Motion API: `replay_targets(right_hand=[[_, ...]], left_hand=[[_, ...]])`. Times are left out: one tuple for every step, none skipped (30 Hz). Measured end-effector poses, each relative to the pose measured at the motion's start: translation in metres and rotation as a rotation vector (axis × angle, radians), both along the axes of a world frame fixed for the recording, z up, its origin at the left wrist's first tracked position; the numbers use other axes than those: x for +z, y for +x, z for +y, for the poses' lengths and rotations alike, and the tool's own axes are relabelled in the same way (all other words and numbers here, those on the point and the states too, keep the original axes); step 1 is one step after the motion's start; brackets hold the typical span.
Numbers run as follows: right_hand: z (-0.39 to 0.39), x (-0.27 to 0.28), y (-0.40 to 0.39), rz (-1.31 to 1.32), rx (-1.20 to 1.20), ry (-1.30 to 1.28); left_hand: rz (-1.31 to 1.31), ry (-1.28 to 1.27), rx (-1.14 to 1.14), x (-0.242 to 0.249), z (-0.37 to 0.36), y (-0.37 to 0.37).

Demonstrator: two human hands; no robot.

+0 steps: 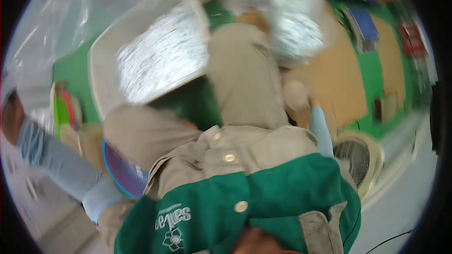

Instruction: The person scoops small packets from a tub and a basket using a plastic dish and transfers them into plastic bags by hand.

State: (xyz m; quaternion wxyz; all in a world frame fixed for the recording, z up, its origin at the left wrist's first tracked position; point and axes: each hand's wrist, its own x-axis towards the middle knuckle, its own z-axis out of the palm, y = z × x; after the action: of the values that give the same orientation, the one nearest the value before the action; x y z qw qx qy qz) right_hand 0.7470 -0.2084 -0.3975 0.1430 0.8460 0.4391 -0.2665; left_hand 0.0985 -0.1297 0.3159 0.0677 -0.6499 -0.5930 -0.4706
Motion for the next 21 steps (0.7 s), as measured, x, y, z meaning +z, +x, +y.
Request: replay_targets(right_hand=[[-0.007,0.02,-0.015,-0.018,-0.004,-0.009],[-0.009,0.019,-0.015,-0.04,0.014,-0.029],[-0.011,0.02,-0.012,-0.057,0.025,-0.026],[-0.011,0.023,-0.007,-0.069,0.031,-0.01],[-0.022,0.028,0.008,-0.096,0.0,-0.011],[-0.015,0.026,0.011,-0.088,0.017,0.023],[-0.012,0.027,0.016,-0.079,0.008,0.058],[-0.01,0.033,0.025,-0.065,-0.015,0.099],[-0.005,0.036,0.031,-0.021,-0.061,0.156],[0.004,0.04,0.036,0.043,-0.127,0.217],[0.007,0.051,0.047,0.113,-0.235,0.3],[0.014,0.062,0.052,0.217,-0.343,0.385],[0.024,0.074,0.055,0.346,-0.472,0.482],[0.031,0.089,0.06,0.477,-0.608,0.588],[0.042,0.104,0.064,0.601,-0.71,0.69],[0.051,0.119,0.071,0.715,-0.787,0.793],[0.061,0.132,0.077,0.816,-0.837,0.888],[0.08,0.146,0.077,0.924,-0.84,0.977],[0.09,0.166,0.074,1.026,-0.831,1.049],[0.106,0.188,0.072,1.127,-0.805,1.115],[0.124,0.211,0.066,1.254,-0.758,1.174]], left_hand=[[-0.026,0.042,0.095,0.01,-0.029,-0.021],[-0.076,0.089,0.155,0.016,-0.05,-0.045],[-0.136,0.137,0.209,0.019,-0.074,-0.067],[-0.22,0.195,0.236,0.024,-0.096,-0.09],[-0.373,0.24,0.21,0.026,-0.103,-0.116],[-0.474,0.31,0.231,0.034,-0.137,-0.135],[-0.528,0.37,0.251,0.04,-0.165,-0.148],[-0.482,0.393,0.299,0.039,-0.184,-0.156],[-0.208,0.35,0.414,0.031,-0.196,-0.143],[0.063,0.339,0.54,0.022,-0.207,-0.129],[0.055,0.392,0.578,0.013,-0.203,-0.112],[0.046,0.444,0.617,0.003,-0.198,-0.094],[-0.174,0.612,0.588,0.0,-0.192,-0.079],[-0.088,0.499,0.868,-0.001,-0.193,-0.06],[-0.088,0.503,0.891,-0.002,-0.202,-0.065],[0.106,0.426,0.717,-0.003,-0.212,-0.076],[0.293,0.343,0.539,-0.007,-0.224,-0.082],[0.466,0.404,0.831,-0.02,-0.244,-0.08],[0.356,0.298,0.861,-0.031,-0.255,-0.07],[0.316,0.202,0.963,-0.037,-0.265,-0.071],[0.282,0.093,1.065,-0.042,-0.276,-0.072]])
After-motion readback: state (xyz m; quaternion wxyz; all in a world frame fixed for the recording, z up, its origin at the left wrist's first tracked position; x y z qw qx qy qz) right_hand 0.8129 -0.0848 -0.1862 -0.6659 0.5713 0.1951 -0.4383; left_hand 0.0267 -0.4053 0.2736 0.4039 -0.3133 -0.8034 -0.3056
